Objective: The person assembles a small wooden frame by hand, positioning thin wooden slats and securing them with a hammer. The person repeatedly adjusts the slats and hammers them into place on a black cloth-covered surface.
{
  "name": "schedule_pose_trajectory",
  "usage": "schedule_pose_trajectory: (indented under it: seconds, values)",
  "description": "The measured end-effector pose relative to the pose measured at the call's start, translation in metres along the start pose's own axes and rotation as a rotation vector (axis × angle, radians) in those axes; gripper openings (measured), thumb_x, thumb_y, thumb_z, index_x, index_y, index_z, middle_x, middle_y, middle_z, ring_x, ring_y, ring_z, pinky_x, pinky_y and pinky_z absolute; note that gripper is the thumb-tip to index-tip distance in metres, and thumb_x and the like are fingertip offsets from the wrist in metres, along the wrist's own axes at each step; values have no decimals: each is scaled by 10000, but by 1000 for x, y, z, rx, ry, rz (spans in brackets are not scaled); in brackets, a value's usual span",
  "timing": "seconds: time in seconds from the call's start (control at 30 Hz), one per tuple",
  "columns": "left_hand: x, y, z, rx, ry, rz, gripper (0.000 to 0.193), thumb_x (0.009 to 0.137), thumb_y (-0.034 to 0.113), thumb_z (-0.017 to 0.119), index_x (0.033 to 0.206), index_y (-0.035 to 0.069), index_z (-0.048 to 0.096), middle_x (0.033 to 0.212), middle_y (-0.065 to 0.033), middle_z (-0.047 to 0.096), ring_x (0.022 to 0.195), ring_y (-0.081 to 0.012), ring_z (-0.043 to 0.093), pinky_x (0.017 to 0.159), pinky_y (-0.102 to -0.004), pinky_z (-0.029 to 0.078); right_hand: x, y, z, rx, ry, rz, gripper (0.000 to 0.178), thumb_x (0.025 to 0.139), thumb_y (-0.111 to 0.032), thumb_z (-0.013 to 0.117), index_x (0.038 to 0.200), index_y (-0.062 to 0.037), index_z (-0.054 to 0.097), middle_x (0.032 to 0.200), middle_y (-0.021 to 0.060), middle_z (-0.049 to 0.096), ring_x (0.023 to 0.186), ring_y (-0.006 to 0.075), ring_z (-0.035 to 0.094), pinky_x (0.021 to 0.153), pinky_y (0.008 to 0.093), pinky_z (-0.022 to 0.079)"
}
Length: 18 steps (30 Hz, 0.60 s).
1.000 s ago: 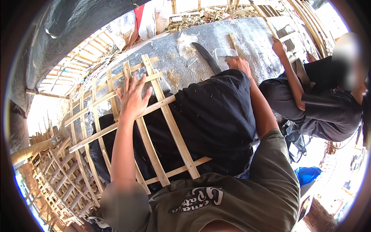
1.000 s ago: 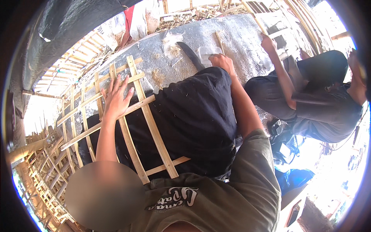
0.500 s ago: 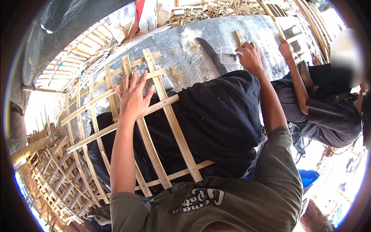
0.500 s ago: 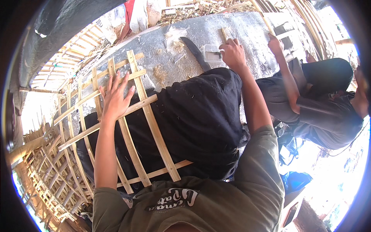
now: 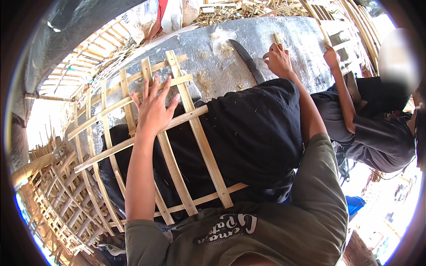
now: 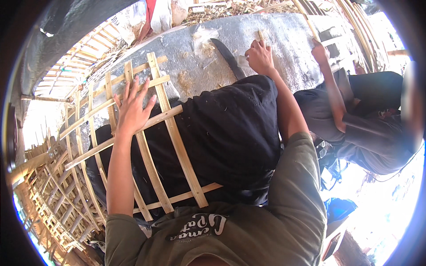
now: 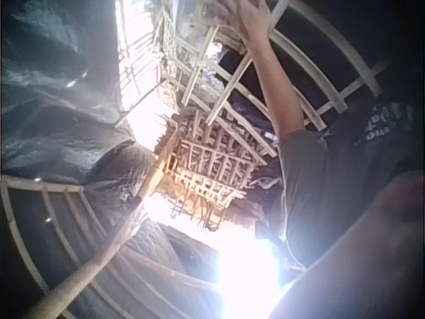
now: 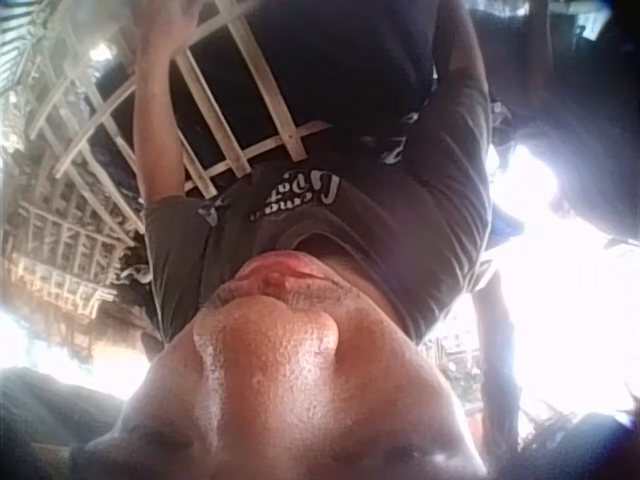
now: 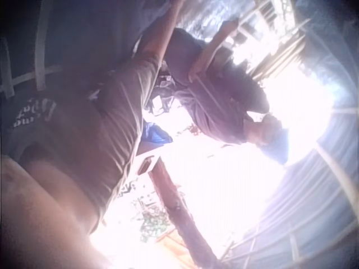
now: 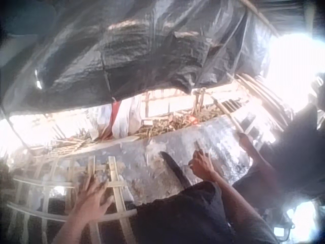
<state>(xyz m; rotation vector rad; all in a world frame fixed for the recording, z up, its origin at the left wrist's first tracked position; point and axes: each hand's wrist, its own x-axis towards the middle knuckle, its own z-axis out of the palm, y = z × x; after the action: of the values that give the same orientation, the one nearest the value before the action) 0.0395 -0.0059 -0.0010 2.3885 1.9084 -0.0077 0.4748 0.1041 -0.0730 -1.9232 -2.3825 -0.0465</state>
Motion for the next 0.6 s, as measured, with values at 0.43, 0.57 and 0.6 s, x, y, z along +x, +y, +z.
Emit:
schedule_pose_trajectory:
  seconds: [0.43,0.57,0.6]
  values:
    - [1,1,-1,16,-16,-9,601,995,571,420,1517,275,390,1602,-108,300,1495,-348,211,1144,-706,28,3,7,13,32,-8,75,92,757,-142,735,837,-173,768,1117,49,568,1180,283,477,945,480,420]
    - [0,2,-3,13,-23,-14,603,996,570,420,1520,273,387,1602,-106,300,1496,-343,210,1146,-703,31,2,6,13,39,14,68,99,759,-109,700,810,-171,759,1116,56,562,1173,288,479,934,482,425]
    - [0,2,-3,12,-20,-14,603,996,569,420,1520,273,387,1602,-105,301,1496,-343,210,1147,-702,32,3,5,12,33,3,60,95,762,-106,697,805,-167,756,1120,61,559,1174,291,478,932,483,426]
